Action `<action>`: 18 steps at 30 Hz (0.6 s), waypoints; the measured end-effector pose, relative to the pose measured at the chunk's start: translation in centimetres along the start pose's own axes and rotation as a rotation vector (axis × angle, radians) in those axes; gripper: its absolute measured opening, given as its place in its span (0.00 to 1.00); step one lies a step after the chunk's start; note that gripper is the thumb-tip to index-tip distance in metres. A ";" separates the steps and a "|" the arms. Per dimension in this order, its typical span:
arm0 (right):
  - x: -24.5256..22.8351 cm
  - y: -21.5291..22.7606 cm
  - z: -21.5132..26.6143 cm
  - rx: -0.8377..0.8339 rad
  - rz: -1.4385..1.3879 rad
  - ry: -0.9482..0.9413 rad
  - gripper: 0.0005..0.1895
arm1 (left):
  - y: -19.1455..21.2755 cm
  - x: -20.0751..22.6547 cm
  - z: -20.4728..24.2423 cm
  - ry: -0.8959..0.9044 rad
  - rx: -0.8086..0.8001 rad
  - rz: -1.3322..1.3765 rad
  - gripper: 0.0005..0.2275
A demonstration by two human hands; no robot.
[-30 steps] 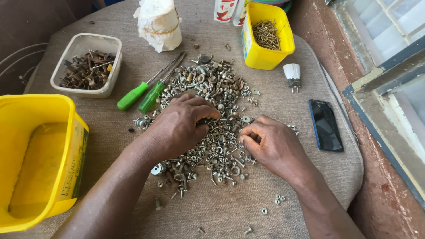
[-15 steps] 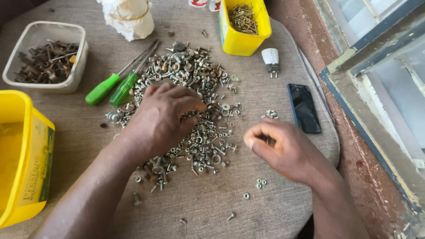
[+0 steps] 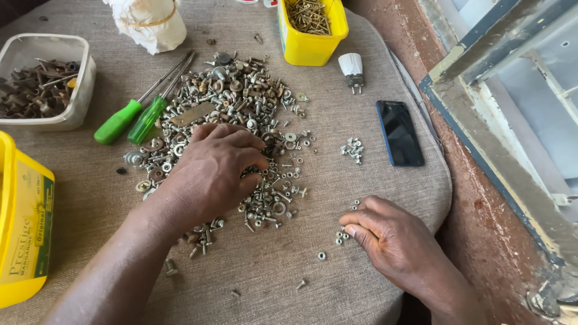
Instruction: The person sorts a mixed pile of metal fasteners on a table, picking up individual screws and washers and placing them into small separate piles. The person handles the items by hand without using tools.
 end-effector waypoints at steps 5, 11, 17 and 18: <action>0.3 -0.2 0.4 0.014 -0.091 -0.053 0.16 | 0.5 -0.2 0.0 -0.037 0.060 -0.010 0.09; -0.6 1.3 0.8 0.240 -0.148 -0.024 0.14 | 3.1 1.2 2.3 0.035 0.029 0.006 0.10; -1.9 1.0 1.1 0.500 -0.114 -0.066 0.11 | 0.2 2.3 6.3 0.025 0.000 -0.115 0.11; -2.0 0.4 1.2 0.515 -0.131 -0.059 0.10 | -0.5 2.1 7.1 0.039 0.003 -0.169 0.11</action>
Point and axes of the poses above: each hand's wrist, its own z-axis away from the middle knuckle, its own y-axis out of the back of the hand, x = y × z, the point moved 3 cm from there along -z, towards the middle knuckle, and after that the axes turned 10 degrees about y, right-handed, at the moved point
